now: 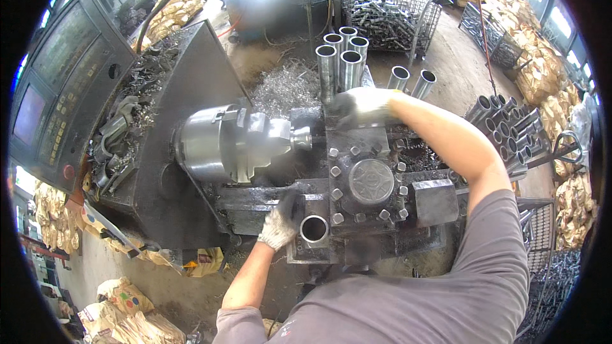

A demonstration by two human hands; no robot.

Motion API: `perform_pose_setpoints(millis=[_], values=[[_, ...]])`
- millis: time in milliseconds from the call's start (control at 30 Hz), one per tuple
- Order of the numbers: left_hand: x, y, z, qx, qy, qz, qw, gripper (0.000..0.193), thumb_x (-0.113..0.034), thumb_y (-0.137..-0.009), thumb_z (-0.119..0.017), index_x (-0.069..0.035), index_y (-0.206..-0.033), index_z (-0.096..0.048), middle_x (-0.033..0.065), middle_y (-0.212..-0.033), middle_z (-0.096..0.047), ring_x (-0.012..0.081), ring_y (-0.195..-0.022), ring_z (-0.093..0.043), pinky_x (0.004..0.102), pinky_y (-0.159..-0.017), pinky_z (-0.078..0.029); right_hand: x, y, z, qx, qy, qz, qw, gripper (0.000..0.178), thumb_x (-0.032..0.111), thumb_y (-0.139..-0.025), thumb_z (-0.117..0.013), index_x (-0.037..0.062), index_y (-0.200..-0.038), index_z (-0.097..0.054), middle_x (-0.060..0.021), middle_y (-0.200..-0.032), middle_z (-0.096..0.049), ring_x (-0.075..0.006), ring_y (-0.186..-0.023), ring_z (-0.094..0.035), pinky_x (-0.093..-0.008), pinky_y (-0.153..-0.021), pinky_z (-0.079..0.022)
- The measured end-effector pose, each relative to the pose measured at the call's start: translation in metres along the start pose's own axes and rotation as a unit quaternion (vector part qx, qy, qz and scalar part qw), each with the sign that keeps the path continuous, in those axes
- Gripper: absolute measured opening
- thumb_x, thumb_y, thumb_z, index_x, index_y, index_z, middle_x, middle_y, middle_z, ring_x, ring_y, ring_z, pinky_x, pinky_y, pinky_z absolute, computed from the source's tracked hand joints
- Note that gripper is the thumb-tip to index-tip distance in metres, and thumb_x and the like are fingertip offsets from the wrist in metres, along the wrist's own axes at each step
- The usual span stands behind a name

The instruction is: The person operates a metal turning machine in a workshop. They repeatedly load cylindrical metal rods into the machine's chuck, secure them, and then remove the processed rods, placing them into a nearby wire basket. The person wears gloves throughout the process.

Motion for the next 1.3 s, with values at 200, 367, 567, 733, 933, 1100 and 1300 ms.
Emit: perform_pose_setpoints(millis=[200, 367, 567, 733, 933, 1100, 1300], values=[[-0.106, -0.032, 0.164, -0.309, -0.117, -0.280, 0.901, 0.042, -0.005, -0.094, -0.067, -0.005, -0.136, -0.067, 0.0222, -0.144, -0.064, 0.0430, -0.132, -0.064, 0.0517, -0.112, -0.052, 0.013, -0.123, -0.085, 0.158, 0.050, -0.035, 0.986, 0.062, 0.037, -0.079, -0.089, 0.0051, -0.129, -0.073, -0.0110, -0.101, -0.079, -0.0208, -0.092, -0.077, -0.0388, -0.075, -0.068], [-0.047, -0.067, 0.207, -0.416, -0.314, -0.203, 0.829, 0.058, -0.017, -0.088, -0.068, -0.006, -0.144, -0.061, 0.0205, -0.148, -0.062, 0.0458, -0.142, -0.052, 0.0592, -0.124, -0.034, -0.022, -0.115, -0.085, 0.270, -0.102, -0.068, 0.955, 0.052, 0.038, -0.088, -0.086, 0.0034, -0.125, -0.075, -0.0121, -0.107, -0.078, -0.0237, -0.089, -0.074, -0.0418, -0.075, -0.065], [-0.039, -0.068, 0.199, -0.416, -0.302, -0.193, 0.836, 0.057, -0.021, -0.088, -0.066, -0.008, -0.144, -0.062, 0.0174, -0.148, -0.062, 0.0454, -0.140, -0.054, 0.0596, -0.124, -0.035, -0.009, -0.090, -0.080, 0.152, 0.080, 0.053, 0.984, 0.061, 0.058, -0.076, -0.084, 0.0020, -0.100, -0.080, -0.0186, -0.085, -0.077, -0.0315, -0.076, -0.071, -0.0449, -0.076, -0.057], [-0.041, -0.068, 0.201, -0.411, -0.279, -0.197, 0.845, 0.062, -0.025, -0.088, -0.070, -0.006, -0.146, -0.059, 0.0186, -0.149, -0.061, 0.0434, -0.143, -0.051, 0.0600, -0.125, -0.033, 0.064, 0.012, 0.003, -0.133, 0.392, -0.035, 0.910, 0.031, 0.024, -0.069, -0.082, 0.0050, -0.092, -0.075, -0.0197, -0.086, -0.078, -0.0392, -0.084, -0.078, -0.0486, -0.074, -0.061], [-0.070, -0.004, 0.169, -0.233, 0.169, -0.265, 0.920, 0.070, -0.024, -0.100, -0.068, -0.002, -0.160, -0.042, 0.0237, -0.156, -0.053, 0.0407, -0.149, -0.045, 0.0566, -0.128, -0.029, 0.207, 0.129, -0.021, -0.336, 0.289, -0.074, 0.893, 0.050, 0.025, -0.074, -0.082, 0.0021, -0.115, -0.065, -0.0227, -0.097, -0.072, -0.0417, -0.080, -0.074, -0.0510, -0.073, -0.061], [-0.042, 0.118, 0.053, -0.165, 0.400, -0.128, 0.892, 0.062, -0.017, -0.098, -0.076, 0.000, -0.152, -0.050, 0.0141, -0.141, -0.062, 0.0232, -0.123, -0.062, 0.0390, -0.105, -0.053, 0.278, 0.141, -0.153, -0.269, 0.160, 0.014, 0.950, 0.078, 0.033, -0.075, -0.087, 0.0014, -0.137, -0.052, -0.0256, -0.121, -0.066, -0.0436, -0.101, -0.072, -0.0535, -0.081, -0.061], [0.029, 0.149, -0.030, -0.023, 0.579, 0.283, 0.764, 0.047, -0.022, -0.090, -0.085, 0.001, -0.127, -0.068, 0.0126, -0.113, -0.072, 0.0248, -0.101, -0.070, 0.0405, -0.088, -0.058, 0.155, 0.137, -0.341, -0.049, -0.113, -0.221, 0.967, 0.068, 0.048, -0.074, -0.082, 0.0006, -0.122, -0.074, -0.0271, -0.099, -0.078, -0.0414, -0.096, -0.078, -0.0485, -0.085, -0.061]])
Point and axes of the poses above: each hand's wrist, its own y-axis away from the middle knuckle, its own z-axis out of the back of the hand, x = y × z, the point moved 7 cm from there along -y, towards the middle knuckle
